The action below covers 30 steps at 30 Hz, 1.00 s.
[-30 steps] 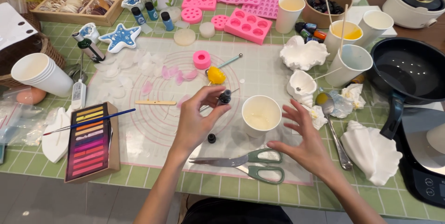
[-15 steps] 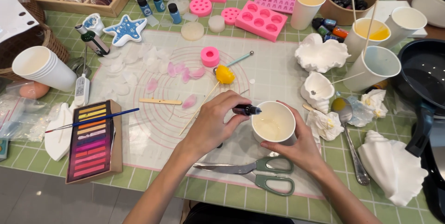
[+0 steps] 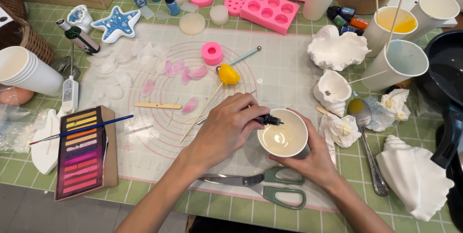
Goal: Pouring melted wax into a cup, adding colorants, and stirring to prepare it for candle making.
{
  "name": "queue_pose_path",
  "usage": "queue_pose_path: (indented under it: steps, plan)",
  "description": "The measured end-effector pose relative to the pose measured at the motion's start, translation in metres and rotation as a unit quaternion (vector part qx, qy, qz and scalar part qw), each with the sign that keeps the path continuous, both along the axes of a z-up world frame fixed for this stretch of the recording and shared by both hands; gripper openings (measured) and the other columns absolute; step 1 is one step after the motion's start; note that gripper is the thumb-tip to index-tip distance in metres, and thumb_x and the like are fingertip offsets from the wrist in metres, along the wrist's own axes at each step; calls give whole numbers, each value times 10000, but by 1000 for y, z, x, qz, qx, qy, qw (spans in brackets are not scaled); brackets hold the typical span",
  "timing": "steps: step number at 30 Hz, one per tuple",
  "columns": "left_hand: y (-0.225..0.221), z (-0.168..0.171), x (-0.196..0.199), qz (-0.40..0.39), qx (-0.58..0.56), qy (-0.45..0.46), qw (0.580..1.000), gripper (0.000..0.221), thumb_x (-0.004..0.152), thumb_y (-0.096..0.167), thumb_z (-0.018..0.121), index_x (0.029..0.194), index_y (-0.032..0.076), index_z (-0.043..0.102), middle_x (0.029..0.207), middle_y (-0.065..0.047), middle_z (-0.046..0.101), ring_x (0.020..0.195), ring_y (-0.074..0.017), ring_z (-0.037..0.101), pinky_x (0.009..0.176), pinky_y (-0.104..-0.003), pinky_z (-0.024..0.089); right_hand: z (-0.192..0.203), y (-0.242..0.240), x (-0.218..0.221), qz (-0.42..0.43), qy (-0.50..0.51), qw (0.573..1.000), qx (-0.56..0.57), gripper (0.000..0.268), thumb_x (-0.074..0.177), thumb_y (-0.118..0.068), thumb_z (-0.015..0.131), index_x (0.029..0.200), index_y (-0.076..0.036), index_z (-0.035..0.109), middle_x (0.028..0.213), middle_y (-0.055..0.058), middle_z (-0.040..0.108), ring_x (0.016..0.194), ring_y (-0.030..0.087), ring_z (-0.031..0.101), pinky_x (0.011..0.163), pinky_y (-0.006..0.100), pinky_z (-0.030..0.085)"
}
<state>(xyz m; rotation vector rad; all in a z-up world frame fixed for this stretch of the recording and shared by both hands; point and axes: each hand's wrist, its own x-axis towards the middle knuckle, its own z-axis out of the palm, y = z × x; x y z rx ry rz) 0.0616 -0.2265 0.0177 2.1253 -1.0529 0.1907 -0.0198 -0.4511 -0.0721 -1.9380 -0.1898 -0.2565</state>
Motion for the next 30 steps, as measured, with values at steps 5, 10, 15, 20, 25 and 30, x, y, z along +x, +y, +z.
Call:
queue_pose_path:
  steps: [5,10,15,20,25,30]
  plan:
    - [-1,2,1,-15,6,-24,1000,304,794,100,802,1090,64,743,970,-74,629,945,-250,645,831,-386,528,-2,-1,0,4,-3,1000,2,981,632,-171,949,1463,-31,448,1367,101,617,1268,199,608,1071,362,496]
    - [-1,7,1,-17,24,-32,999,312,784,101,805,1088,62,749,950,-78,622,937,-250,642,823,-388,526,-2,-1,0,8,3,1000,9,989,631,-168,948,1466,-32,436,1366,101,614,1270,199,609,1072,365,499]
    - [-3,17,-3,-33,56,-72,995,313,790,52,792,1096,53,727,974,-92,584,962,-266,602,835,-397,485,-4,-2,1,10,9,1000,23,987,632,-144,939,1472,-35,433,1376,104,606,1276,203,602,1083,369,496]
    - [-11,18,-4,-50,119,-148,981,490,607,-19,713,1094,40,703,1021,-115,567,993,-284,578,864,-390,465,-7,-3,1,8,13,1000,26,988,634,-143,937,1474,-36,427,1385,106,595,1281,203,598,1079,368,500]
    - [-22,12,-6,-47,130,-250,958,217,776,79,684,986,25,669,1036,-107,561,1045,-253,582,921,-380,475,-10,-4,0,-4,12,1000,5,996,632,-158,940,1476,-35,426,1378,108,600,1267,204,600,1073,369,498]
    - [-30,16,-6,-75,197,-348,913,150,765,133,665,871,30,685,986,-81,579,1009,-219,581,847,-339,475,-14,-6,-1,-12,33,999,8,1020,634,-166,934,1496,-44,403,1349,103,612,1243,187,613,1039,359,518]
